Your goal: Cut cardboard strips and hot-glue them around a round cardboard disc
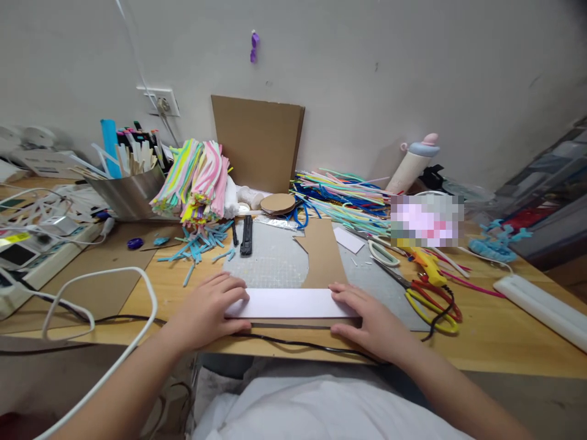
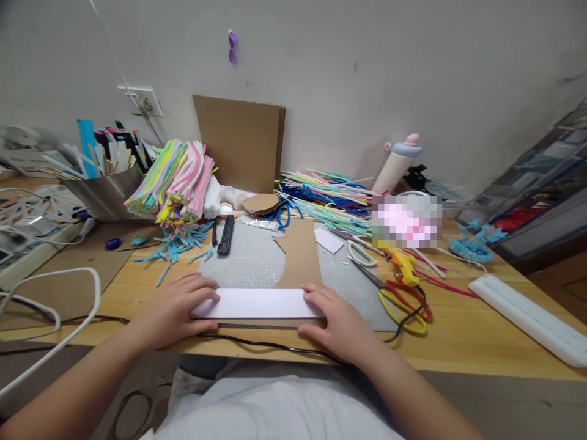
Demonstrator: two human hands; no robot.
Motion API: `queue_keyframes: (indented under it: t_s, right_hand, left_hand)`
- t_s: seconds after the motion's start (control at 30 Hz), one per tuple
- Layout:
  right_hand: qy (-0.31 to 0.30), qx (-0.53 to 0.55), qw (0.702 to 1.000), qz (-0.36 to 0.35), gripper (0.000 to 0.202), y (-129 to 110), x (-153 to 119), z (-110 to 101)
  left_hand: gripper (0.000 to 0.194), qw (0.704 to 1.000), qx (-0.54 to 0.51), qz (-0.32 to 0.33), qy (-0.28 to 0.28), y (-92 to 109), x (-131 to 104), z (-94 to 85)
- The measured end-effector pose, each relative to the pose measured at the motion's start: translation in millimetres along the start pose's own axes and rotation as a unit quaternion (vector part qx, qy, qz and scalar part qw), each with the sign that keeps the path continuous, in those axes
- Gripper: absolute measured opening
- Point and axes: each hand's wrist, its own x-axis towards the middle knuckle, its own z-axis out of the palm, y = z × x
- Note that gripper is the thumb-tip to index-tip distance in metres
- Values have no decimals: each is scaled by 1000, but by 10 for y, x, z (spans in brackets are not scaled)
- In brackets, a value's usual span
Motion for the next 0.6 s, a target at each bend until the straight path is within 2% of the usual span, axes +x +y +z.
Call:
queue_keyframes:
  t_s: [0.07,0.13,0.17,0.2,0.27,0.33,0.4,0.5,0.6]
  right_hand:
    - [-4,-9,1000,-12,52,-103,18,39]
    - [-6,-20,1000,-23,50,-181,30,57]
    - [-7,-25,999,-28,47,-211,32,60]
    - [-7,-30,999,-32,45,-236,33,61]
    - [-5,-47,998,-36,43,-281,38,63]
    - [1,-69,997,-38,43,-333,64,71]
    - [8,-84,996,-42,40,-403,123,86]
    - [2,-81,995,-64,38,-540,266,125]
    - [-23,-61,991,-113,46,-664,408,178]
  left_hand:
    - [32,999,9,-28,16,-24,-178,39]
    - [41,997,24,-64,46,14,-351,125]
    - [51,993,37,-86,70,63,-430,181]
    - [53,983,60,-121,124,130,-501,242]
    - [43,969,87,-130,191,299,-611,367]
    - [37,976,85,-95,179,474,-670,477]
    - [47,983,90,-65,147,607,-681,565]
    - [58,979,104,-70,158,700,-659,663]
    - [56,975,90,-95,177,718,-664,739]
